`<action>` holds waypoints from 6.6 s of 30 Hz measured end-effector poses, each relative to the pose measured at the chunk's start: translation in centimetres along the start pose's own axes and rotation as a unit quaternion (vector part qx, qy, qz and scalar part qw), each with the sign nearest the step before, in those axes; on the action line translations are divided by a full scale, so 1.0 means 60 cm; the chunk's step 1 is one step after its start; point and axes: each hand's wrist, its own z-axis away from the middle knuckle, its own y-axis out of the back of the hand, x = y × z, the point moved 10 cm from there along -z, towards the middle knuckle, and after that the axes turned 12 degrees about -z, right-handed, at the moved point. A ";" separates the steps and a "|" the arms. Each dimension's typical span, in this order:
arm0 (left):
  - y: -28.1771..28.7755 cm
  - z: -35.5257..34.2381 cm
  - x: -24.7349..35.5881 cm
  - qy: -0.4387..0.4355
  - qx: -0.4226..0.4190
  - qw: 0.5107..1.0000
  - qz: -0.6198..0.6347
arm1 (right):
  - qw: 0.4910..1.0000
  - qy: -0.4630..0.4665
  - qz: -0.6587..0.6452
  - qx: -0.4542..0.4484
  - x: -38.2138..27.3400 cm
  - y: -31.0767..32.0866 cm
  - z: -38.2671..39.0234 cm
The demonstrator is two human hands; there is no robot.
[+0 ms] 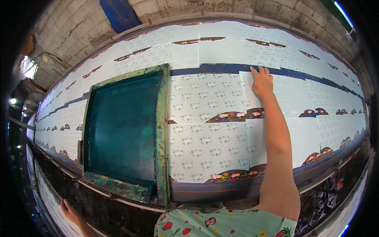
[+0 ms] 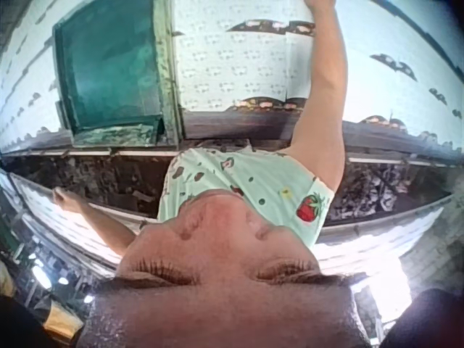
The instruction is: The person repeatedly places a green screen-printing frame onto a long fabric roll and uses a squeegee to pull ink across the mesh, then lifts the frame and repositions it further along the fabric. This cycle is repeated multiple times to apply a green pattern to the fabric.
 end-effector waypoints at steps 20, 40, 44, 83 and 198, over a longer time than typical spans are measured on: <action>-0.241 -0.038 0.070 -0.116 0.014 0.987 0.106 | 0.967 0.180 -0.181 0.002 -0.300 0.172 0.279; -0.808 -0.258 0.084 -0.272 -0.287 0.918 0.031 | 0.840 0.008 -0.543 -0.007 -0.720 0.155 0.665; -0.835 -0.272 0.039 -0.189 -0.316 0.923 0.112 | 0.812 0.009 -0.583 0.038 -0.736 0.140 0.664; -0.509 0.236 0.599 0.072 -0.627 0.678 0.376 | 0.635 -0.096 -0.765 -0.042 0.013 0.335 0.587; -0.212 0.927 1.012 -0.086 -0.326 0.928 0.161 | 0.943 0.243 -0.210 -0.091 0.324 0.117 -0.072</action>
